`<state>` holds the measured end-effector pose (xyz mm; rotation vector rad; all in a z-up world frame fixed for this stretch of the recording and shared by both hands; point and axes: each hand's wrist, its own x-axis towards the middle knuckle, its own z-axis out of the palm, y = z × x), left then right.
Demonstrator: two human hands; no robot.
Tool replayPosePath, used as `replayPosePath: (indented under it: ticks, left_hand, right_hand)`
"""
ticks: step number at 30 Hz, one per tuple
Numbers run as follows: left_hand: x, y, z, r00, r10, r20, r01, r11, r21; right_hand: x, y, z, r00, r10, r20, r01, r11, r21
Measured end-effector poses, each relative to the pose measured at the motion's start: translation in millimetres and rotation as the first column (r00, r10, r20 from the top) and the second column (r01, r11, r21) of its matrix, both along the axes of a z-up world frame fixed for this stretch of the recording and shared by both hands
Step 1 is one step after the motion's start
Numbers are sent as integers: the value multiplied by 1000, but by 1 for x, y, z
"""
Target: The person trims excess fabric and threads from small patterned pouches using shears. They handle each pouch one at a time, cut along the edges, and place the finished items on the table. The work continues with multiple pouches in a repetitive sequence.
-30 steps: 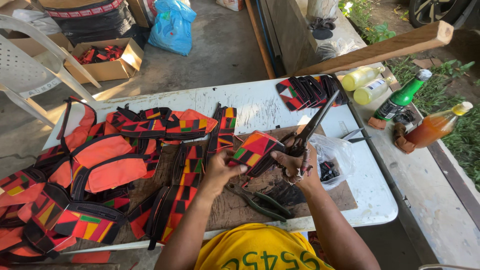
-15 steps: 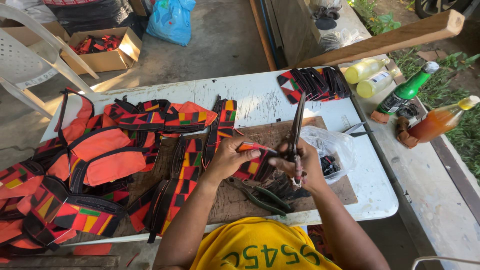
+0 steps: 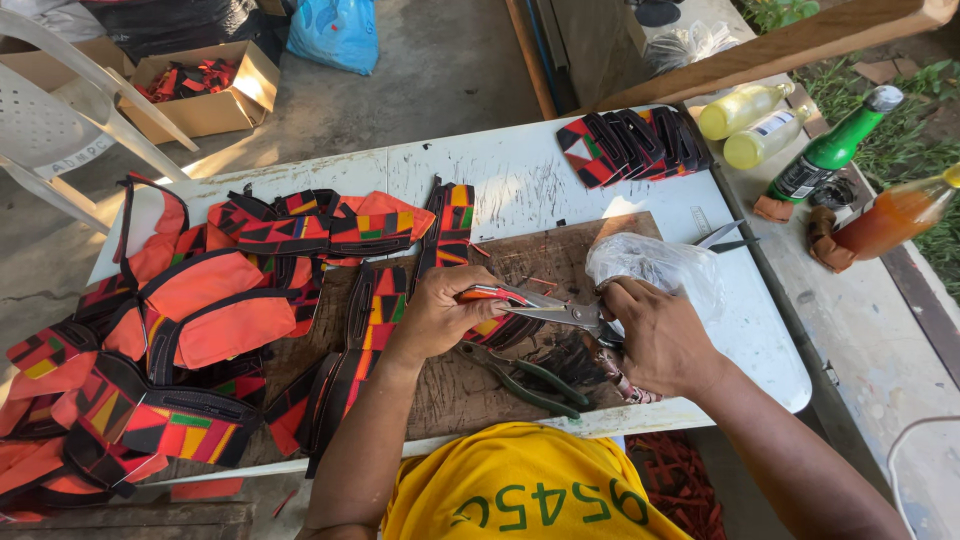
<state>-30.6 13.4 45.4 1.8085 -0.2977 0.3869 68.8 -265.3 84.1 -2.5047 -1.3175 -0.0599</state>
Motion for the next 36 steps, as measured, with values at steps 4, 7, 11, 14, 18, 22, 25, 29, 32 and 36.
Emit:
replayPosePath:
  ticks: [4, 7, 11, 14, 18, 22, 25, 29, 32, 36]
  left_hand:
    - [-4, -1, 1, 1000, 22, 16, -23, 1000, 15]
    - [-5, -2, 2, 998, 25, 54, -27, 999, 37]
    - [-7, -3, 3, 998, 33, 53, -35, 999, 29]
    - [-8, -3, 3, 997, 63, 33, -65, 996, 64]
    - [-10, -4, 0, 998, 57, 22, -58, 996, 62]
    - [-11, -2, -3, 999, 34, 7, -34, 999, -11]
    - [-8, 0, -1, 1000, 27, 11, -28, 999, 42]
    - [-6, -4, 1, 1000, -21, 4, 21, 1000, 7]
    - [-8, -9, 4, 1000, -12, 12, 11, 995, 98]
    - [-8, -8, 6, 1000, 16, -15, -14, 994, 112]
  right_hand:
    - [-1, -2, -10, 1000, -15, 17, 16, 999, -42]
    - [-1, -4, -17, 999, -40, -7, 39, 993, -113]
    - [-2, -3, -16, 999, 17, 30, -18, 1000, 16]
    - [-4, -4, -14, 996, 73, 58, -75, 997, 27]
    - [-6, -6, -21, 1000, 8, -1, -8, 1000, -19]
    - [-1, -5, -31, 999, 23, 34, -23, 1000, 19]
    - [1, -1, -33, 1000, 10, 13, -11, 999, 30]
    - [-2, 6, -25, 994, 20, 111, -31, 995, 97]
    - [-9, 11, -19, 985, 48, 164, -78, 980, 184]
    - [-10, 10, -17, 989, 56, 134, -76, 986, 146]
